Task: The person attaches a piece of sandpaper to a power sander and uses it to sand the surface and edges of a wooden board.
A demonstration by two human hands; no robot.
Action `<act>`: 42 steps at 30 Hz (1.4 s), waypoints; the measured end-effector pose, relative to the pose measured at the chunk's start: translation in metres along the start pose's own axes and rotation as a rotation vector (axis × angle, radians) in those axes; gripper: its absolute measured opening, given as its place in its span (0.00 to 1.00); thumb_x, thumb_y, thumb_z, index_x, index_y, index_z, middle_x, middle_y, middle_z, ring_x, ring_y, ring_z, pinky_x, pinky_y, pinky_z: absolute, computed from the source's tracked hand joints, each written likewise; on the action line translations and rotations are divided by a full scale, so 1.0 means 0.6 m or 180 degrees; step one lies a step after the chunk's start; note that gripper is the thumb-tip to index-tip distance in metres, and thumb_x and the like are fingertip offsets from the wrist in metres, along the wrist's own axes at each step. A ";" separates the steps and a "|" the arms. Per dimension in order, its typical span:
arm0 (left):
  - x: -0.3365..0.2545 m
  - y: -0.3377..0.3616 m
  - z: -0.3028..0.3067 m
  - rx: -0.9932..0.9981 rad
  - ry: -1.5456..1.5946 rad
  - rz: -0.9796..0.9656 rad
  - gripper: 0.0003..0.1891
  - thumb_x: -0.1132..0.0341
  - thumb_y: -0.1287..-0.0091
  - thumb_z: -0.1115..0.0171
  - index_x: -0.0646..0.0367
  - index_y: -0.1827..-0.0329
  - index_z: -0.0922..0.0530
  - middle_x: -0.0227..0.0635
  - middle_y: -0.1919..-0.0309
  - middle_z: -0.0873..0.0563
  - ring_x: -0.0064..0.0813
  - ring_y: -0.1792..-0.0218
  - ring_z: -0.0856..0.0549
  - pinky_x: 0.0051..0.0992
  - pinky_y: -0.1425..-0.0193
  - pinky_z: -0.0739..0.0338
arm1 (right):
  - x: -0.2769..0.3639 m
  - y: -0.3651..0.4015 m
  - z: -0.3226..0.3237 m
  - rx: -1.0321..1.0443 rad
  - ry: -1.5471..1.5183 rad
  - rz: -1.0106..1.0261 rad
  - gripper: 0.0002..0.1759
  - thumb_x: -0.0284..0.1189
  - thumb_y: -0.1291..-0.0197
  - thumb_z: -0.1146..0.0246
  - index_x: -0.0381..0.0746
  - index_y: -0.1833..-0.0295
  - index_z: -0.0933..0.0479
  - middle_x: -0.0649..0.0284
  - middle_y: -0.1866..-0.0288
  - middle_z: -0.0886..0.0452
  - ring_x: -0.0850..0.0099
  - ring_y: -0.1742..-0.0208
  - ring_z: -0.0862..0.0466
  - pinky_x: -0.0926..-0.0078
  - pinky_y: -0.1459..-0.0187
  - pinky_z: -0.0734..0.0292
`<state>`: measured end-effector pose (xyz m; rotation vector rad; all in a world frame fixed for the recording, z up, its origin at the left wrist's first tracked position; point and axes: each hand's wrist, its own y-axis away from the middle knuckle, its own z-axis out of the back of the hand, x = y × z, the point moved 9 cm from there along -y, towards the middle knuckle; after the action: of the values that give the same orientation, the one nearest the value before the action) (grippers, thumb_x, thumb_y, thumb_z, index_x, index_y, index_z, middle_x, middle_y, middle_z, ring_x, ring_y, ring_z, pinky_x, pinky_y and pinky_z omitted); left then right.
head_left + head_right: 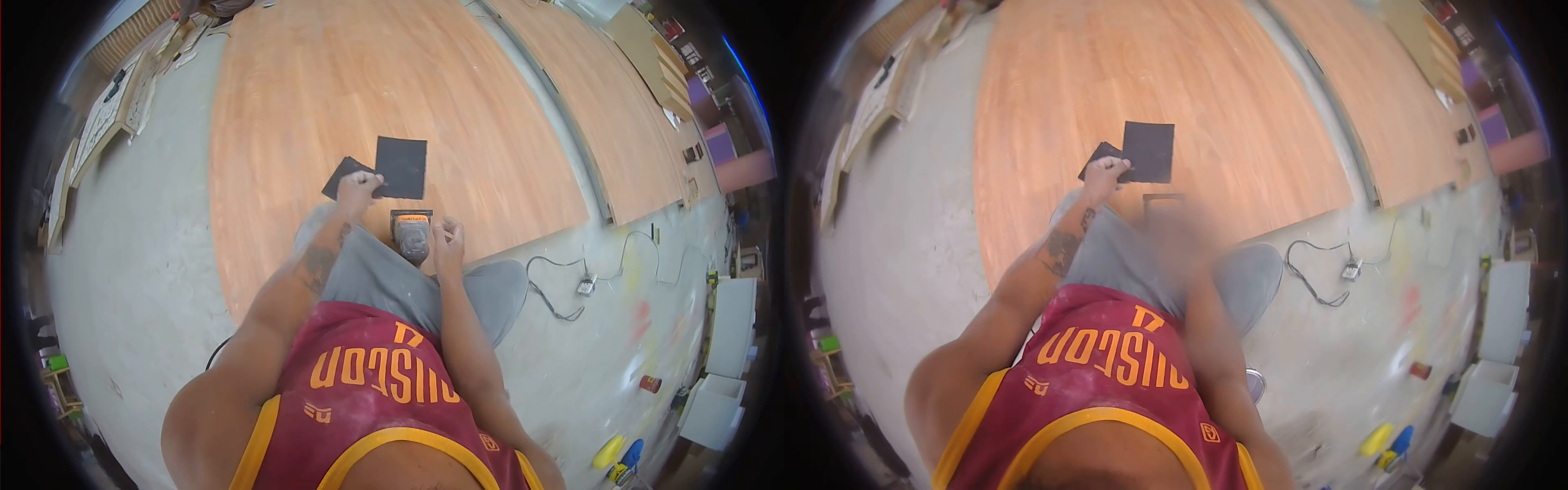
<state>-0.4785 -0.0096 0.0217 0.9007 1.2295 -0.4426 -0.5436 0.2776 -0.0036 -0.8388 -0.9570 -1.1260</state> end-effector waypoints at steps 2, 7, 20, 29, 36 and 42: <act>0.026 0.034 -0.056 0.0268 0.0405 0.0089 0.12 0.58 0.27 0.28 0.58 0.60 0.12 0.27 0.68 0.12 0.19 0.65 0.13 0.22 0.63 0.17 | -0.006 0.008 -0.009 0.0153 -0.1238 -0.0867 0.32 0.36 0.27 0.33 0.31 0.26 0.33 0.49 0.42 0.20 0.64 0.46 0.14 0.66 0.51 0.14; 0.059 0.123 -0.158 0.1084 0.0263 0.0202 0.13 0.57 0.24 0.32 0.58 0.49 0.15 0.28 0.66 0.13 0.21 0.67 0.14 0.25 0.63 0.16 | -0.105 -0.008 0.013 0.0071 -0.1988 -0.1105 0.23 0.33 0.25 0.34 0.36 0.33 0.33 0.58 0.52 0.20 0.67 0.58 0.13 0.69 0.63 0.17; 0.256 0.022 -0.105 0.1097 -0.1621 0.0715 0.43 0.30 0.33 0.36 0.71 0.43 0.15 0.54 0.55 0.09 0.50 0.50 0.09 0.40 0.45 0.16 | -0.255 -0.017 0.004 0.0264 -0.0009 -0.1960 0.25 0.46 0.24 0.37 0.36 0.37 0.18 0.61 0.67 0.17 0.64 0.63 0.15 0.65 0.60 0.20; 0.162 0.068 -0.086 0.0619 -0.1598 0.0269 0.38 0.31 0.39 0.31 0.64 0.51 0.11 0.52 0.54 0.07 0.51 0.49 0.09 0.43 0.43 0.17 | -0.100 -0.050 -0.080 0.0979 0.0396 0.0011 0.21 0.43 0.25 0.33 0.33 0.55 0.13 0.63 0.67 0.13 0.78 0.64 0.19 0.73 0.63 0.22; 0.187 0.043 -0.077 0.0582 -0.1778 0.0522 0.43 0.23 0.44 0.31 0.59 0.47 0.14 0.46 0.49 0.08 0.43 0.46 0.10 0.36 0.44 0.18 | -0.126 -0.047 -0.095 0.1430 -0.0304 -0.1349 0.21 0.45 0.30 0.28 0.37 0.52 0.20 0.63 0.61 0.16 0.75 0.65 0.17 0.76 0.70 0.25; 0.242 -0.005 -0.088 0.0571 -0.1484 0.0436 0.40 0.26 0.43 0.29 0.58 0.49 0.14 0.44 0.55 0.09 0.39 0.53 0.10 0.37 0.49 0.18 | -0.140 -0.050 -0.106 0.1943 -0.0354 -0.2240 0.25 0.47 0.35 0.24 0.40 0.49 0.23 0.64 0.56 0.18 0.71 0.58 0.16 0.70 0.66 0.22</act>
<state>-0.4679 0.0549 -0.1186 0.9603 0.7061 -0.6194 -0.5731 0.2417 -0.1029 -0.0476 -1.6512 -1.2627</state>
